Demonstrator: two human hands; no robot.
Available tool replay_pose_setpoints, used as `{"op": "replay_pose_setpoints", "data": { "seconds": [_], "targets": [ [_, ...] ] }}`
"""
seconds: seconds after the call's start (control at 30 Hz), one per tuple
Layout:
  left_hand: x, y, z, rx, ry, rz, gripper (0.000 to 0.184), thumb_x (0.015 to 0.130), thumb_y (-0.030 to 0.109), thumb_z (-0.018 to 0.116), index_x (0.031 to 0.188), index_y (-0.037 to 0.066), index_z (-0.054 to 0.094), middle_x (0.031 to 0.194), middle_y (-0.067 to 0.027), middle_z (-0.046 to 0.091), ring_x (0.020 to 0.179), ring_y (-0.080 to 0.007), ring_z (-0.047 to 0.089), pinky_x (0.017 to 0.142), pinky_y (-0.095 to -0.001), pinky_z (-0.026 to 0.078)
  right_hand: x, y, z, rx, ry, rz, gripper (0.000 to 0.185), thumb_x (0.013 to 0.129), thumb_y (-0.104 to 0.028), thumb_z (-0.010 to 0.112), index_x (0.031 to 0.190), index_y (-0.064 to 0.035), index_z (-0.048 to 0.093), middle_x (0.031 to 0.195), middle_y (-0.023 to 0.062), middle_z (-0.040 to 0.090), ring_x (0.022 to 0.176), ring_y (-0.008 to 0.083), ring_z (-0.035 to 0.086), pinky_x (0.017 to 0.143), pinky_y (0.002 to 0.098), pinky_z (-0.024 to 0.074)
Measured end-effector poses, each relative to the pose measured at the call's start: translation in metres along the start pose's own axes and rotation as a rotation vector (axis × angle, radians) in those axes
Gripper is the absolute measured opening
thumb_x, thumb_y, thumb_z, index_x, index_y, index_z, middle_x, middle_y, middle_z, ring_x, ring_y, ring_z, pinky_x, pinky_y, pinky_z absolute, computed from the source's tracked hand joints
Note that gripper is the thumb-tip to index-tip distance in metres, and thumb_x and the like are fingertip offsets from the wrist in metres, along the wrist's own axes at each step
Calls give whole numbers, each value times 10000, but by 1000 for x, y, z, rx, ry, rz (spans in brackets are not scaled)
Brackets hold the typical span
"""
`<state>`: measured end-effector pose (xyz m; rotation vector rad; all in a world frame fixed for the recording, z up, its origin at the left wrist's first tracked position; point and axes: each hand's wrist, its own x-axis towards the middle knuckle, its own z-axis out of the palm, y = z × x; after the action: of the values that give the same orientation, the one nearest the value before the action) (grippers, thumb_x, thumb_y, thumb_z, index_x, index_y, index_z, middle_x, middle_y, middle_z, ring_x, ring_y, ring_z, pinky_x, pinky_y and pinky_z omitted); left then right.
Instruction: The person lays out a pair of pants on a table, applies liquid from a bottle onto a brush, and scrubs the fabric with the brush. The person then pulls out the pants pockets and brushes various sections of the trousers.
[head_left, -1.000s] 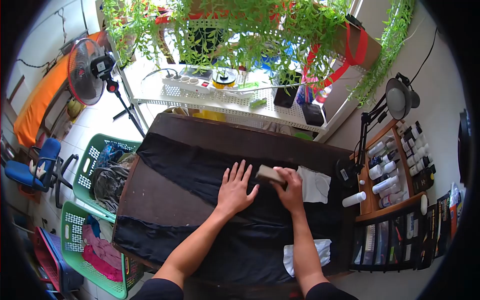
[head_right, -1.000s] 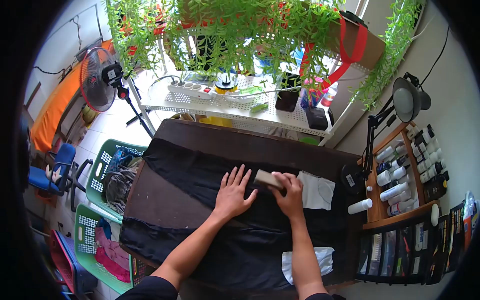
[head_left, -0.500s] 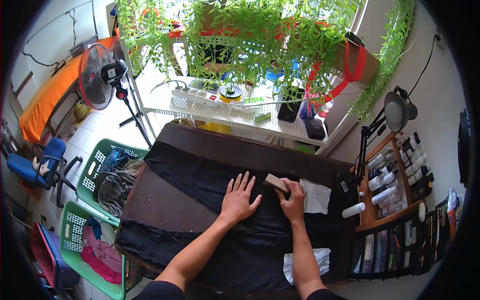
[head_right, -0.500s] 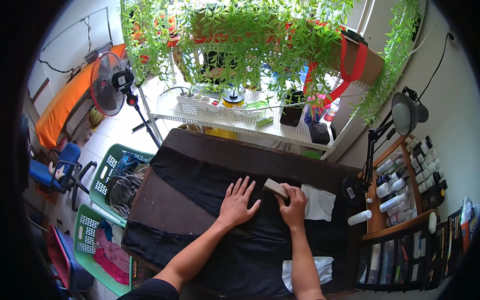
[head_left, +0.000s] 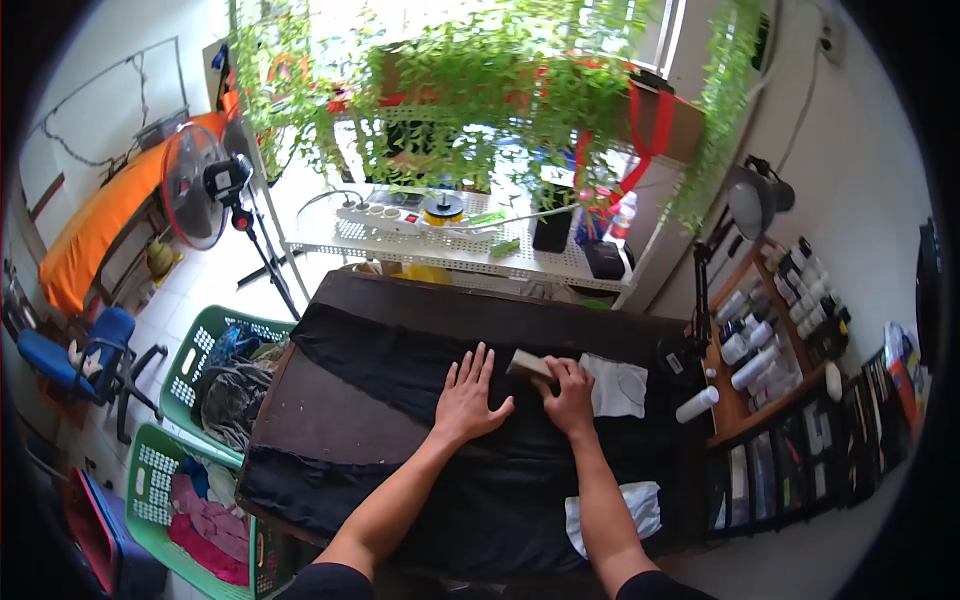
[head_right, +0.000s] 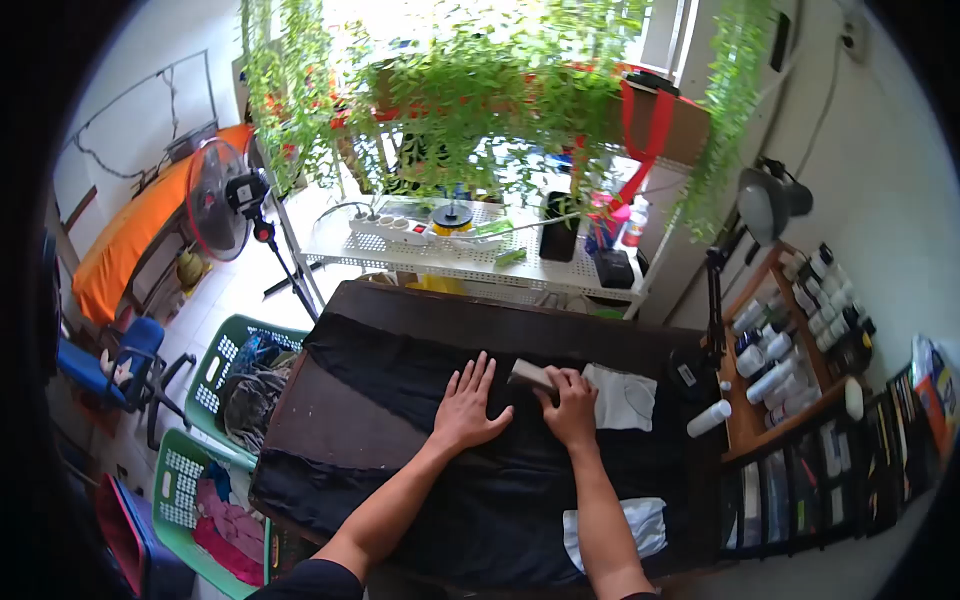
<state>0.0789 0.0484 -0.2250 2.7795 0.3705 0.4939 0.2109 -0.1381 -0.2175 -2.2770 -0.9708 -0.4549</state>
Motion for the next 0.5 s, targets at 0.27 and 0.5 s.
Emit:
{"op": "replay_pose_setpoints", "data": {
  "seconds": [0.27,0.5],
  "targets": [
    [4,3,-5,-1,-57,-8,911,1052,612,505,1759,72,307,1840,-173,264,1712,-362,206,1369,-499,180,7,14,10,117,-62,-79,472,912,-233,834,1368,-177,724,1231,64,726,1115,313,695,1007,461,482],
    [10,-11,15,-287,112,-62,752,1119,538,474,1703,68,417,1774,-172,407,1670,-355,316,1343,-485,242,14,-26,-13,-51,-244,0,464,954,-254,788,1400,-162,696,1267,99,712,1136,351,690,1011,512,490]
  ]
}}
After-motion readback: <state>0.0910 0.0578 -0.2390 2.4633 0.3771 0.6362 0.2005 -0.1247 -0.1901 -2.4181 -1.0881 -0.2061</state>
